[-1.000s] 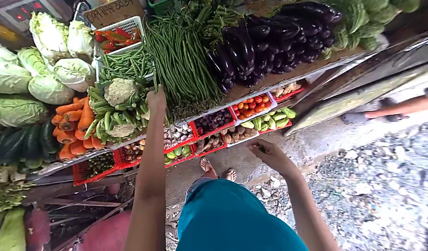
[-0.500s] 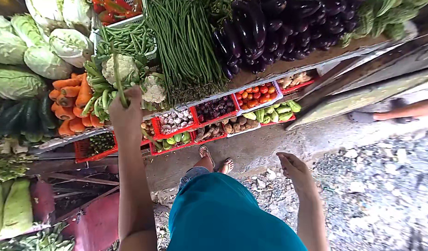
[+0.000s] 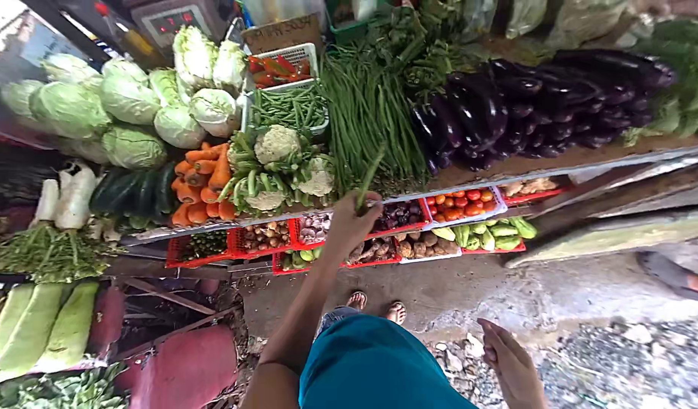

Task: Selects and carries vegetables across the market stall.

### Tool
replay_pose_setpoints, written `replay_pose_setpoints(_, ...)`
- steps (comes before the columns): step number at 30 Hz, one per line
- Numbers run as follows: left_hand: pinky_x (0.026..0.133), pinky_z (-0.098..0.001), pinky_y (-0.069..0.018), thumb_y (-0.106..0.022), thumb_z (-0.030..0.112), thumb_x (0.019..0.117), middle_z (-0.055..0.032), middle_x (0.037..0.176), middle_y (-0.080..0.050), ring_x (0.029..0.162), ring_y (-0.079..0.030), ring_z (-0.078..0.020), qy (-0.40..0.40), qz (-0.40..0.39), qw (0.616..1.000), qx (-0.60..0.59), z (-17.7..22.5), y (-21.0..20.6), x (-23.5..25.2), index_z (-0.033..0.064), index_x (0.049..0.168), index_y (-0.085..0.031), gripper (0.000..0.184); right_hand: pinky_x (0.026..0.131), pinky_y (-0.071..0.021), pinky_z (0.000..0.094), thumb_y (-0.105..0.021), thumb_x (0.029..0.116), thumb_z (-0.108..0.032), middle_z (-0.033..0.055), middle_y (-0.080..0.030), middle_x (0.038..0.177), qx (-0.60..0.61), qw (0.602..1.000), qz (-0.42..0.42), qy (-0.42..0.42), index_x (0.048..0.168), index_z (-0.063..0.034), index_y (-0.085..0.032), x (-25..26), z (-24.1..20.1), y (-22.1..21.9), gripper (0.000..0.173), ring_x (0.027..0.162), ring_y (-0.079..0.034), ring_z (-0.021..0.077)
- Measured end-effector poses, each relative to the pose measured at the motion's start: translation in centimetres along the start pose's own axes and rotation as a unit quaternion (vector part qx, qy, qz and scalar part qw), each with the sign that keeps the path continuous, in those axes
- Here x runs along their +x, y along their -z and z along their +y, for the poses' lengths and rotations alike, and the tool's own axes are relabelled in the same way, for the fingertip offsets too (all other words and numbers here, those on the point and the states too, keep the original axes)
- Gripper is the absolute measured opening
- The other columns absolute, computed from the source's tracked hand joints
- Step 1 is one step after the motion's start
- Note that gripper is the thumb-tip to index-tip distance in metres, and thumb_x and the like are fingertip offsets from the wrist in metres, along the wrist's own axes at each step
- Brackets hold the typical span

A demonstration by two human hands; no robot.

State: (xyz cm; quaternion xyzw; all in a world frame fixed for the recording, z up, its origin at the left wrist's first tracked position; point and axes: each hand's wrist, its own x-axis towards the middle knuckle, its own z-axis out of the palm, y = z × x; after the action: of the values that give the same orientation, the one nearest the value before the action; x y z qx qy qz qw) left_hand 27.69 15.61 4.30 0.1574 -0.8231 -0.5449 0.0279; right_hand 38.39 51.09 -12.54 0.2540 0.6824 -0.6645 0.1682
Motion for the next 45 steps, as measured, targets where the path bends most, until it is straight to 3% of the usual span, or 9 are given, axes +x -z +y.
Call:
replay_pose_setpoints(9,0.061,-0.0257,-0.0468,-0.066,0.02,0.0981,-0.0002,0.075,-0.056,0.062,-0.051,-0.0074,0.022,-0.117,0.992,-0.034,-4.4,2.2,1.9,0.0061,0.109,-0.069,0.018,0.049,-0.0426,0.0162,-0.046,0.1094,-0.018,-0.0077,-0.051,0.069,-0.063,0.998,-0.007,-0.014,0.128,-0.0004,-0.06,-3.1,1.0,-6.0,0.029,0.052,-0.047,-0.0003)
replay_pose_setpoints(13,0.067,-0.0289,-0.0482,-0.064,0.023,0.0985,-0.0026,0.081,-0.06,0.068,-0.054,-0.0099,0.024,-0.179,0.983,0.011,-6.5,1.1,1.8,0.004,0.112,-0.068,0.023,0.048,-0.0422,0.0145,-0.038,0.1108,-0.018,-0.0108,-0.052,0.065,0.099,0.994,0.003,-0.052,0.125,-0.009,-0.06,-5.0,1.7,-6.6,0.028,0.049,-0.046,-0.0019)
replay_pose_setpoints(19,0.066,-0.0286,-0.0496,-0.063,0.024,0.0985,-0.0017,0.082,-0.061,0.068,-0.056,-0.0092,-0.008,-0.264,0.964,0.016,-5.0,-3.8,2.9,0.0058,0.11,-0.067,0.022,0.047,-0.0442,0.0143,-0.043,0.1112,-0.025,-0.0113,-0.054,0.06,0.307,0.937,0.145,-0.083,0.106,-0.0162,-0.064,-6.5,3.6,-3.9,0.024,0.046,-0.047,-0.0017)
replay_pose_setpoints(24,0.064,-0.024,-0.0477,-0.064,0.023,0.0993,0.0016,0.079,-0.059,0.065,-0.054,-0.0054,-0.041,-0.278,0.96,-0.001,-1.3,-8.1,3.0,0.0061,0.11,-0.067,0.02,0.045,-0.0384,0.0133,-0.038,0.1105,-0.027,-0.0134,-0.046,0.054,0.444,0.883,0.129,-0.081,0.085,-0.0218,-0.06,-3.6,5.1,0.2,0.034,0.043,-0.041,-0.0034)
replay_pose_setpoints(28,0.064,-0.0272,-0.0513,-0.065,0.026,0.099,0.0,0.081,-0.063,0.067,-0.058,-0.0072,-0.06,-0.258,0.964,0.009,0.3,-11.6,2.4,0.0052,0.113,-0.068,0.025,0.042,-0.0366,0.0144,-0.043,0.1075,-0.026,-0.0127,-0.045,0.053,0.458,0.872,0.152,-0.079,0.086,-0.0189,-0.062,-0.2,4.2,3.3,0.029,0.041,-0.039,-0.0023)
replay_pose_setpoints(31,0.069,-0.0307,-0.0538,-0.065,0.024,0.0988,-0.0026,0.087,-0.068,0.073,-0.062,-0.0093,-0.076,-0.224,0.971,0.021,1.4,-15.1,2.2,0.0037,0.116,-0.069,0.027,0.041,-0.0355,0.0155,-0.045,0.1061,-0.022,-0.0105,-0.044,0.053,0.473,0.864,0.162,-0.067,0.092,-0.0141,-0.065,1.0,2.8,6.6,0.026,0.041,-0.037,-0.0009)
replay_pose_setpoints(34,0.057,-0.0238,-0.0484,-0.065,0.023,0.0988,0.002,0.081,-0.065,0.062,-0.056,-0.0049,-0.097,-0.233,0.967,0.022,2.9,-19.9,2.2,0.0052,0.114,-0.069,0.024,0.042,-0.0351,0.0154,-0.049,0.1051,-0.021,-0.0096,-0.045,0.058,0.505,0.843,0.177,-0.063,0.093,-0.0142,-0.063,0.4,2.5,10.6,0.02,0.043,-0.036,-0.0002)
replay_pose_setpoints(37,0.047,-0.0201,-0.0395,-0.065,0.023,0.0993,0.0061,0.07,-0.056,0.05,-0.045,-0.0024,-0.107,-0.285,0.952,0.017,5.0,-25.9,2.0,0.0069,0.112,-0.068,0.021,0.041,-0.0332,0.0144,-0.053,0.1038,-0.02,-0.0098,-0.045,0.06,0.543,0.809,0.217,-0.062,0.091,-0.0151,-0.062,-0.5,3.5,14.7,0.016,0.043,-0.034,-0.0008)
replay_pose_setpoints(45,0.05,-0.0198,-0.041,-0.067,0.021,0.0987,0.005,0.074,-0.063,0.055,-0.05,-0.0016,-0.168,-0.437,0.881,0.067,12.7,-43.2,2.1,0.0064,0.111,-0.069,0.019,0.041,-0.0344,0.0147,-0.051,0.1034,-0.019,-0.0106,-0.042,0.055,0.637,0.68,0.36,-0.042,0.086,-0.0165,-0.06,-1.2,6.6,21.9,0.019,0.042,-0.035,-0.0009)
